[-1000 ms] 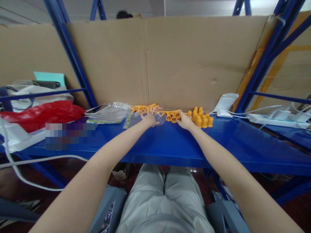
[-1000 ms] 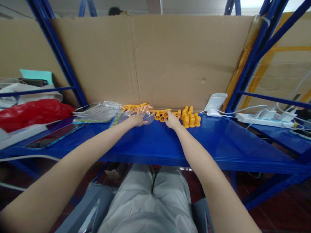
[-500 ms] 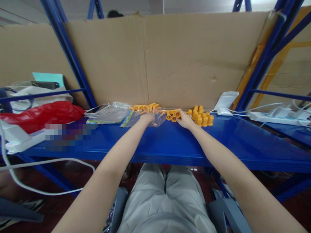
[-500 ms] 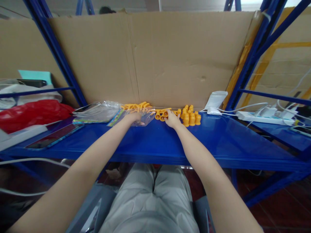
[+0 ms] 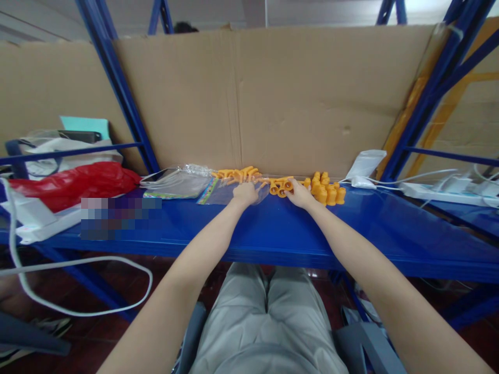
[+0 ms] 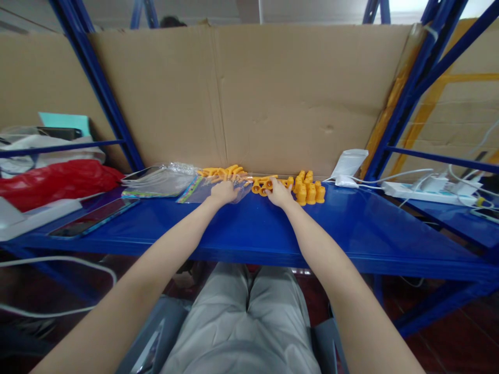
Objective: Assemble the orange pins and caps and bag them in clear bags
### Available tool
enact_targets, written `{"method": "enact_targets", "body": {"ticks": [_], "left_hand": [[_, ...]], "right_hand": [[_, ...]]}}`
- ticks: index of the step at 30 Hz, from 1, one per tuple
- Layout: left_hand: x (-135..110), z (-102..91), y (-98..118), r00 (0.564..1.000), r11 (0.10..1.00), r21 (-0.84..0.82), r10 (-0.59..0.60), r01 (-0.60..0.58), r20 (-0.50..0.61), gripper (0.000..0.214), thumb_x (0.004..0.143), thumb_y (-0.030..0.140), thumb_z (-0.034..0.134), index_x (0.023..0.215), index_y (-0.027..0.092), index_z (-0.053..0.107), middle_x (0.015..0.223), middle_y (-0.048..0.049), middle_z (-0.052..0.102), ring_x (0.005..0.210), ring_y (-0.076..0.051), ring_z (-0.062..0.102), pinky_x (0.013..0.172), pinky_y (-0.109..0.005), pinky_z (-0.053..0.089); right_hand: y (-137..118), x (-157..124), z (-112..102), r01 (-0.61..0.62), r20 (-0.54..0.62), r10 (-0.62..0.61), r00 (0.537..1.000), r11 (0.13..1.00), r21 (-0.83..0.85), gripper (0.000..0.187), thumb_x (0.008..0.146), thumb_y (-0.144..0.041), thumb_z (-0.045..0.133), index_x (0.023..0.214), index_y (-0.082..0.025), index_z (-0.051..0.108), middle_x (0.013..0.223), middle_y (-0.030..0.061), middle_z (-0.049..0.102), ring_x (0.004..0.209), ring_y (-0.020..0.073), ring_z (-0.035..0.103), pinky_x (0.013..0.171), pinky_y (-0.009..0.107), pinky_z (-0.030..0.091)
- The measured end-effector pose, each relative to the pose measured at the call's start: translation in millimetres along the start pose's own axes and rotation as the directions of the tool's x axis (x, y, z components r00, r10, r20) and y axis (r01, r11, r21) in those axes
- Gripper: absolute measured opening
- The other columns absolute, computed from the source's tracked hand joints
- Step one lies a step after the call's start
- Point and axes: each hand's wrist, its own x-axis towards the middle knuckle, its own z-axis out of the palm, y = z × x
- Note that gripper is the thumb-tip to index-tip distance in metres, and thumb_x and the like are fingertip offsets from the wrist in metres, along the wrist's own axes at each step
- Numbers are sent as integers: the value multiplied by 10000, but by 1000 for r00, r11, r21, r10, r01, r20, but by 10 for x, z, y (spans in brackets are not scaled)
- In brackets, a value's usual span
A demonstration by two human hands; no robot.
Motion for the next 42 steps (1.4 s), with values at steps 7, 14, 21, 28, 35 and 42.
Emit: {"method": "enact_targets", "body": {"ticks": [7, 14, 21, 28, 35, 42], "left_hand": [[-44, 25, 173, 998, 998, 24, -55, 55, -5, 619, 910, 597, 487, 1332, 164, 619, 1340, -172, 639, 1262, -330, 590, 1024, -381, 486], [-79, -32, 224, 996, 994, 80, -78, 75, 34, 513, 908, 460, 532, 1275, 124, 657, 1331, -193, 646, 1236, -307, 614, 957, -337, 523], [-50, -5, 203, 998, 997, 64, -53, 51, 27, 427, 877, 308, 556, 1242, 126, 682, 1274, -192, 678, 1195, -291, 646, 954, -330, 533], [-54, 0, 176, 998, 997, 39, -64, 65, -9, 462, 877, 323, 597, 1301, 142, 632, 1296, -180, 666, 1231, -286, 625, 1004, -329, 511], [-64, -17, 156, 996, 1000, -10, 10, -11, -88, 532, 874, 346, 622, 1385, 211, 554, 1388, -133, 613, 1310, -270, 562, 1073, -336, 464], [-47, -16, 131, 994, 995, 1, 101, -101, 30, 439, 842, 235, 621, 1281, 220, 638, 1269, -118, 683, 1206, -275, 636, 969, -313, 527]], "right_hand": [[-117, -34, -31, -55, -23, 53, 998, 994, -94, 486, 968, -361, 456, 1385, -112, 467, 1335, 225, 628, 1310, 359, 541, 1141, 638, 217], [-162, -5, 21, -34, -106, 11, 994, 976, -217, 436, 991, -412, 422, 1265, -94, 536, 1204, 237, 689, 1188, 364, 620, 1092, 612, 243], [-172, -1, 8, -35, -117, 8, 993, 972, -232, 406, 987, -428, 427, 1193, -120, 594, 1169, 210, 704, 1150, 344, 635, 1072, 547, 277], [-178, 15, 2, -73, -135, 47, 990, 977, -198, 364, 962, -399, 462, 1142, -126, 622, 1137, 194, 716, 1115, 327, 651, 1028, 483, 333], [-194, 21, -51, -147, -161, 128, 979, 983, -109, 352, 924, -314, 484, 1149, -103, 653, 1152, 197, 718, 1133, 327, 651, 1012, 442, 393], [-3, 100, -98, -67, -338, 127, 933, 981, 184, 369, 858, -308, 524, 1152, -142, 672, 1135, 164, 729, 1081, 309, 661, 952, 428, 479]]}}
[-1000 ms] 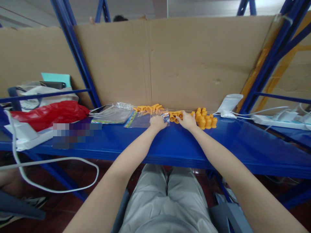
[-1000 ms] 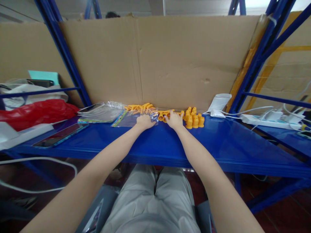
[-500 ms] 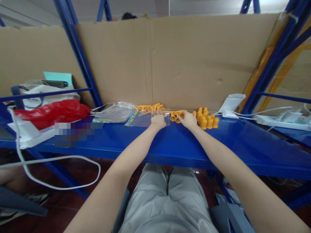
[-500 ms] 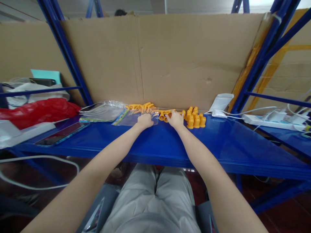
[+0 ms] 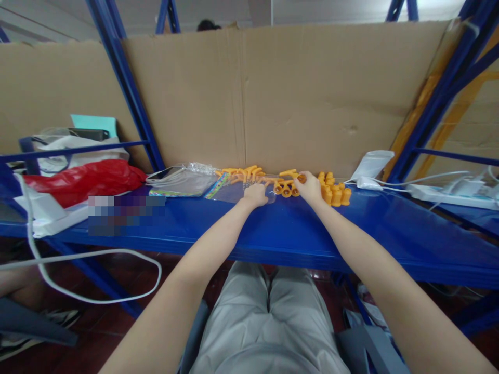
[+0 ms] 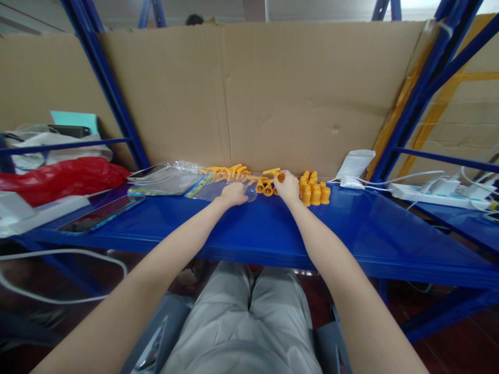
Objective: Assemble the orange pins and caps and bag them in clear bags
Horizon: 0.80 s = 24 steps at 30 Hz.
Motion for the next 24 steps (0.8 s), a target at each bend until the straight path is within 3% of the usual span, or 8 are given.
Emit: {"method": "enact_targets", "body": {"ticks": [3, 7, 11, 15, 19, 24], "left_hand": [[14, 8, -38, 1000, 999, -48, 8, -8, -1, 423, 833, 243, 638, 1256, 256, 655, 1215, -86, 705, 1166, -256, 656, 939, -282, 528], [12, -15, -87, 1000, 996, -93, -3, 1, -21, 319, 843, 275, 633, 1148, 222, 711, 1127, -91, 728, 1098, -260, 678, 906, -285, 527], [13, -46, -136, 999, 993, -117, 5, -9, -32, 266, 872, 318, 599, 1035, 162, 740, 985, -109, 744, 1004, -262, 699, 860, -295, 532], [28, -59, -167, 994, 987, -157, 6, -23, -110, 312, 887, 394, 589, 1005, 145, 735, 944, -122, 738, 1017, -277, 687, 885, -323, 525], [37, -73, -160, 993, 991, -134, 3, -19, -118, 232, 887, 296, 555, 939, 155, 732, 933, -113, 733, 1001, -266, 684, 864, -329, 524], [62, -54, -143, 985, 982, -161, 71, -96, -154, 203, 865, 193, 514, 774, 158, 692, 848, -96, 716, 870, -230, 673, 838, -339, 510]], "right_hand": [[52, 35, -15, 46, -34, -41, 999, 989, 143, 402, 834, -325, 540, 1170, -141, 664, 1100, 145, 730, 995, 281, 672, 885, 407, 512], [34, 40, -48, 88, 15, -96, 995, 956, 281, 429, 832, -335, 525, 1197, -147, 644, 978, 91, 720, 809, 215, 665, 751, 343, 528], [-45, 2, -99, 147, 73, -180, 981, 934, 325, 400, 804, -307, 550, 1155, -158, 671, 872, 53, 697, 720, 187, 626, 700, 325, 515], [-105, -51, -142, 193, 145, -249, 958, 928, 318, 389, 779, -277, 567, 1124, -154, 698, 868, 49, 699, 713, 181, 607, 696, 325, 511], [-119, -76, -160, 196, 180, -260, 949, 929, 313, 392, 766, -279, 585, 1116, -152, 708, 895, 51, 704, 721, 178, 608, 701, 325, 516], [-111, -72, -105, 164, 199, -253, 947, 912, 377, 347, 761, -284, 612, 1069, -160, 711, 890, 51, 709, 717, 170, 618, 673, 308, 518]]}}
